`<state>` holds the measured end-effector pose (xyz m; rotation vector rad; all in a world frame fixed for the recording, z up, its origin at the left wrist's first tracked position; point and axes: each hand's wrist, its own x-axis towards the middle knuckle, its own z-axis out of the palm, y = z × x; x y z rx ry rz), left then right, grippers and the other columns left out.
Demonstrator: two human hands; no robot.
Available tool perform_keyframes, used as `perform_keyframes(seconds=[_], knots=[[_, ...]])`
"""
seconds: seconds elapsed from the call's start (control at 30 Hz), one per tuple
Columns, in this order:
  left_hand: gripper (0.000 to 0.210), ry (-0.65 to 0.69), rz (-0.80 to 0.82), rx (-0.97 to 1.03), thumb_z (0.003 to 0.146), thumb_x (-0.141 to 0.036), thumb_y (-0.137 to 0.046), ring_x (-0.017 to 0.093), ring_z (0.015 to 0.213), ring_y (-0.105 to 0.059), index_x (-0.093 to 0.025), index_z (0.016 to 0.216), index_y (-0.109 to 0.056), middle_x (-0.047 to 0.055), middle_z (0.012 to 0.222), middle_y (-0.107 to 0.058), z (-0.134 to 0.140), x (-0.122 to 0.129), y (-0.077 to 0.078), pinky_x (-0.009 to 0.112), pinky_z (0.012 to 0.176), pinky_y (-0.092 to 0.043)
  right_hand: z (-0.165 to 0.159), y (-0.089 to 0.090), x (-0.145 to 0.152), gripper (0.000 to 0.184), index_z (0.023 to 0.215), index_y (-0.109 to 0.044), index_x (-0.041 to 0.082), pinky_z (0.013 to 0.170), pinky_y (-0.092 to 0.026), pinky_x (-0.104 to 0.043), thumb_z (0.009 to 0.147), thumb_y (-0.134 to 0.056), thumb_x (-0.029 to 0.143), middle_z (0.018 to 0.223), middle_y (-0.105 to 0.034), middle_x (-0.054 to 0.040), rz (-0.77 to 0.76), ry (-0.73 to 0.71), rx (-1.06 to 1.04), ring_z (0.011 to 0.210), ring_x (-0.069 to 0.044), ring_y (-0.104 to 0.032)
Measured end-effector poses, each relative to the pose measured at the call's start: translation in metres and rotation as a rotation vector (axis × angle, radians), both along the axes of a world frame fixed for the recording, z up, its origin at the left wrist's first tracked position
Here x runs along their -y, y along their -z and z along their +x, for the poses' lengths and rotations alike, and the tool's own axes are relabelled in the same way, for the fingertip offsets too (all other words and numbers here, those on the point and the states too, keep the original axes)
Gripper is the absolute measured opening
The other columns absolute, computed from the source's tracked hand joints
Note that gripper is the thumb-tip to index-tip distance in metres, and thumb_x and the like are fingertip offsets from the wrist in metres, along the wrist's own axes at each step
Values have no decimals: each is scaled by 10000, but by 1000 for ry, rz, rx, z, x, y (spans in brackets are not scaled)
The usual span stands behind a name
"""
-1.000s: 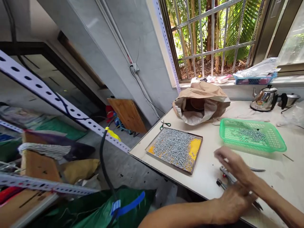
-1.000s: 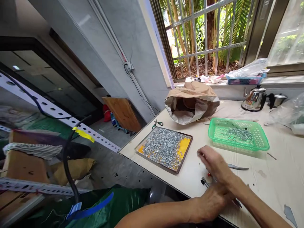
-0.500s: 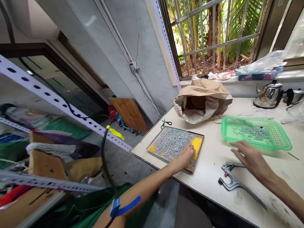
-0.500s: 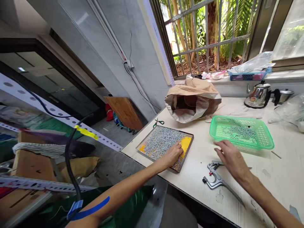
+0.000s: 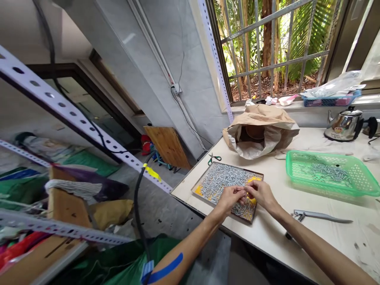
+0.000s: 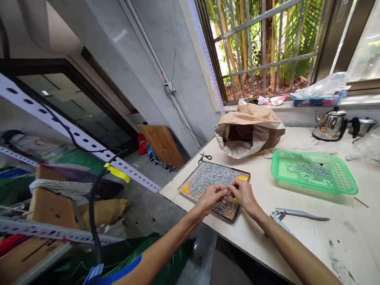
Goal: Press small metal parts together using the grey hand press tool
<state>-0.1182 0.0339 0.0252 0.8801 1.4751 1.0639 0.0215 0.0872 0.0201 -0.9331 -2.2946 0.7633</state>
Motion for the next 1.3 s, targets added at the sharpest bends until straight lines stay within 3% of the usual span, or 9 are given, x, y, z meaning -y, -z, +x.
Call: perform_keyframes(seconds=[0.1,0.27,0.43,0.57,0.67,0.77,0.87,1.3], knots=[[217,-92,-53,125,623,-214,-757,51,473,-495,-88,711,-603,-2,601,-597,-11,-1,-8,176,482,-416,-8,-6,-1,340,1163,-552,179,822,-499,-416,888,-540,378,1184,-559,-64,16,-35,23,992,-218,-570],[276,-151,-12,83,579,-264,-792,35,472,-478,-106,679,-589,-51,558,-525,-19,3,-11,164,491,-423,6,-20,4,315,1161,-553,196,824,-498,-405,899,-524,369,1191,-558,-73,29,-36,48,980,-195,-571],[240,37,4,39,594,-269,-727,37,446,-460,-119,704,-576,-51,567,-541,15,16,-6,154,429,-376,86,-20,28,279,934,-651,204,736,-486,-313,943,-388,297,905,-626,-60,27,28,191,803,-166,-611],[142,208,-93,1,607,-185,-660,52,449,-483,-123,703,-575,-45,560,-548,63,21,3,163,426,-398,159,2,63,168,937,-630,235,626,-470,-270,872,-485,286,884,-592,-33,0,169,433,753,-162,-624],[75,289,-156,-53,610,-112,-608,67,455,-495,-128,670,-566,-43,533,-547,93,17,14,169,426,-407,187,21,82,125,930,-599,251,567,-443,-258,823,-539,272,889,-581,-13,-44,235,564,718,-156,-623],[21,368,-213,-152,643,-111,-581,66,425,-471,-130,644,-574,-52,475,-522,111,10,25,166,421,-383,193,29,88,89,853,-571,244,570,-422,-254,853,-483,231,841,-580,1,-50,250,600,684,-141,-613],[36,433,-278,-263,668,-137,-586,65,391,-436,-128,634,-595,-63,413,-482,119,7,31,165,404,-349,191,27,88,155,774,-537,223,554,-398,-244,879,-429,186,809,-574,-3,-12,233,620,644,-128,-592],[70,547,-506,-442,647,-147,-631,82,363,-458,-126,589,-597,-57,384,-480,128,0,29,189,408,-430,193,23,88,156,789,-523,201,516,-312,-266,889,-418,145,836,-581,-20,4,190,667,665,-143,-573]])
